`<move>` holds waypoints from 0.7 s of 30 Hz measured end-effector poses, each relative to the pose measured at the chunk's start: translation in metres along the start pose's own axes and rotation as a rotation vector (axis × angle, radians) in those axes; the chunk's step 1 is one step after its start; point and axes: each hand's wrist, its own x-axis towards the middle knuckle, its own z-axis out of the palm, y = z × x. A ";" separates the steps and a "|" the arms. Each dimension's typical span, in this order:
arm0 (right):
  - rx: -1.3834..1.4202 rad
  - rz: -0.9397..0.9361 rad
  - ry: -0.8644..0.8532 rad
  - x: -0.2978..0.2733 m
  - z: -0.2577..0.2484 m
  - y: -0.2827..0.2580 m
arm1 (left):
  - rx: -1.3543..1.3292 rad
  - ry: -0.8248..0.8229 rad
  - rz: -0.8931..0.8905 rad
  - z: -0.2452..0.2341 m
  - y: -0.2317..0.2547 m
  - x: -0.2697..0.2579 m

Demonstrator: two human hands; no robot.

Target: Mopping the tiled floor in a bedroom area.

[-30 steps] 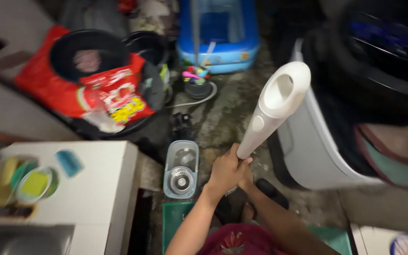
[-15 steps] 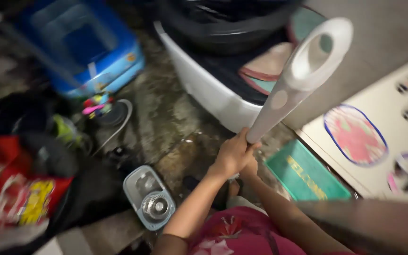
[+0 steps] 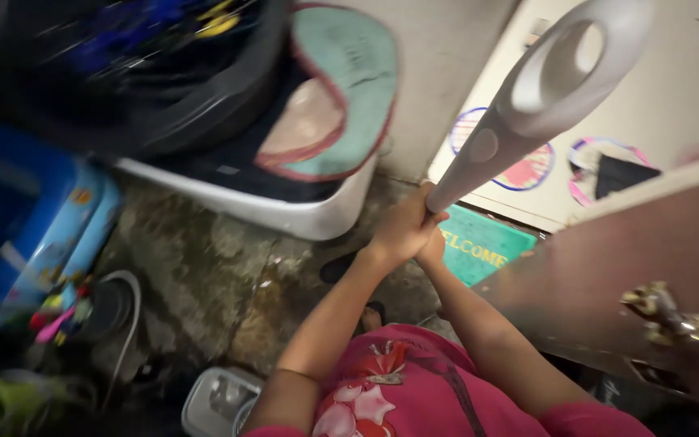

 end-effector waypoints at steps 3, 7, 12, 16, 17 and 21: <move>0.021 0.007 0.081 0.023 -0.015 0.033 | -0.084 -0.101 0.073 0.022 0.005 0.039; 0.079 -0.066 0.286 0.037 -0.039 0.055 | -0.133 -0.238 0.114 0.048 0.029 0.081; 0.093 0.263 0.317 0.058 -0.068 0.073 | -0.157 -0.384 0.102 0.069 0.060 0.127; 0.146 0.370 0.407 0.083 -0.101 0.067 | -0.117 -0.457 0.178 0.087 0.064 0.163; 0.165 0.397 0.427 0.090 -0.111 0.067 | -0.136 -0.471 0.173 0.094 0.061 0.173; 0.229 0.499 0.482 0.113 -0.143 0.062 | -0.155 -0.474 0.237 0.125 0.043 0.218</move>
